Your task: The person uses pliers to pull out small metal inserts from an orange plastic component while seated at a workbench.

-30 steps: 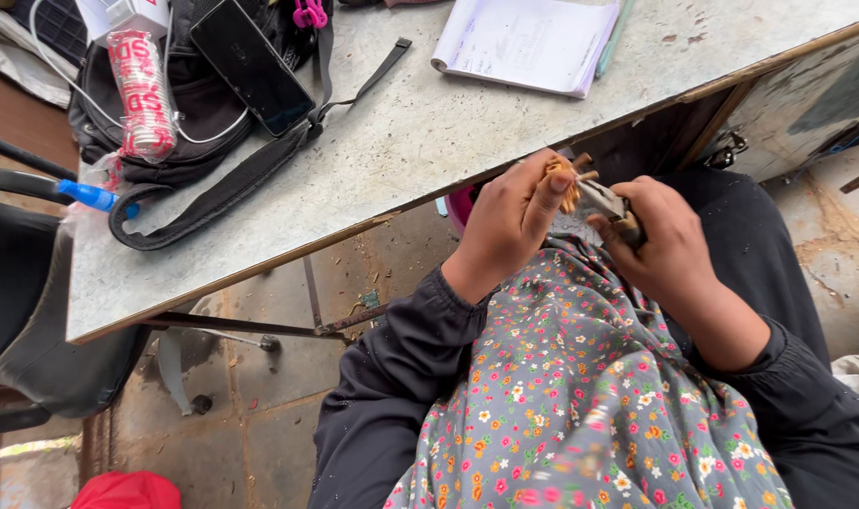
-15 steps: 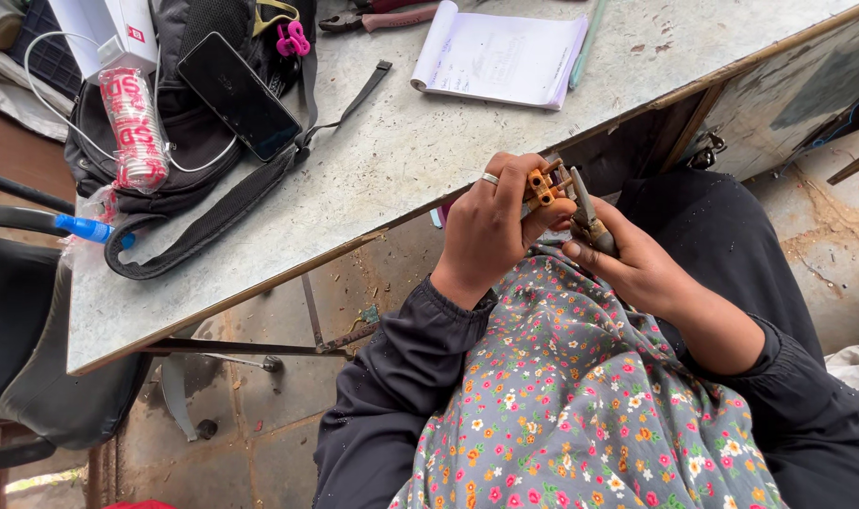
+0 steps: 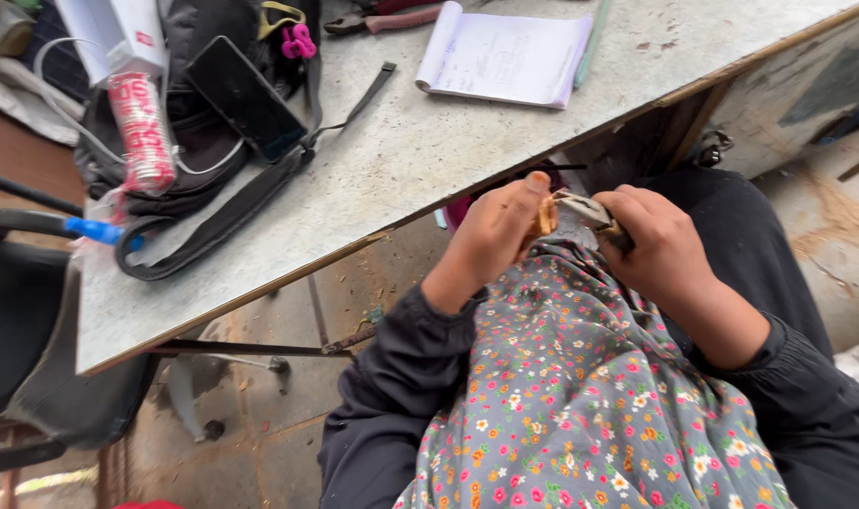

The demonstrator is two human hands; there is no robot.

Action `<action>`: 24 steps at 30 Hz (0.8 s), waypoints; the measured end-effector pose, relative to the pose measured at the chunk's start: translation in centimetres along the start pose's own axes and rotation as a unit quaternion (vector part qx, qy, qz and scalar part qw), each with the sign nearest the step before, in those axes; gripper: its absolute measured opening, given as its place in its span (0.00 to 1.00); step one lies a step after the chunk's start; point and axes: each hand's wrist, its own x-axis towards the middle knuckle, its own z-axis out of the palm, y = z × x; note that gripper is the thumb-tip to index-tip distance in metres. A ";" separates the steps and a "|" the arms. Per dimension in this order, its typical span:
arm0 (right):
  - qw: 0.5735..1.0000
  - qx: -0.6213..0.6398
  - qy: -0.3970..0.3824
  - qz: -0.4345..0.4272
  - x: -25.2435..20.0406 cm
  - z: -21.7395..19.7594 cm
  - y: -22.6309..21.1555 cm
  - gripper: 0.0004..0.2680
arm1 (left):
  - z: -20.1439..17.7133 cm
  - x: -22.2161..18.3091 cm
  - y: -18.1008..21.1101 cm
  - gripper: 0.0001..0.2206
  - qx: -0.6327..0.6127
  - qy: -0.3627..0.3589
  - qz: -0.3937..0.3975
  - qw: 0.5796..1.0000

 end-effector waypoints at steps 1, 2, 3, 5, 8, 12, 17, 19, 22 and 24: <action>1.000 -0.015 0.003 -0.001 -0.1 -0.1 0.1 0.12 | -0.3 0.2 -0.3 0.28 -0.094 -0.046 -0.062 0.993; 1.000 -0.022 0.002 0.003 -0.2 -0.2 0.2 0.12 | -0.2 0.5 -0.7 0.29 -0.188 -0.094 -0.123 0.970; 1.000 -0.023 0.006 0.002 -0.3 -0.3 0.4 0.13 | 0.2 0.8 -0.9 0.29 -0.193 -0.100 -0.122 0.969; 1.000 -0.019 0.007 -0.006 -0.3 -0.2 0.4 0.13 | 0.4 0.9 -0.8 0.34 -0.250 -0.148 -0.157 0.944; 1.000 -0.005 0.011 0.013 0.0 -0.3 0.3 0.12 | 1.3 0.2 0.9 0.30 -0.089 -0.043 -0.072 0.992; 0.994 0.055 0.004 0.091 0.0 -0.2 0.0 0.08 | 1.1 -0.7 2.6 0.36 0.071 0.082 0.175 0.979; 0.994 0.071 0.026 0.082 0.0 -0.6 0.1 0.11 | 1.7 -0.4 2.0 0.27 0.273 0.160 0.281 0.906; 0.997 0.043 0.035 0.061 -0.1 -0.8 0.4 0.09 | 2.5 -0.4 1.6 0.27 0.246 0.151 0.275 0.917; 0.999 0.010 0.039 0.032 -0.5 -1.0 0.5 0.07 | 2.4 -0.5 0.8 0.25 0.199 0.122 0.249 0.940; 0.999 -0.001 0.044 0.025 -0.8 -0.9 0.5 0.08 | 2.6 -0.2 0.1 0.24 0.181 0.099 0.229 0.951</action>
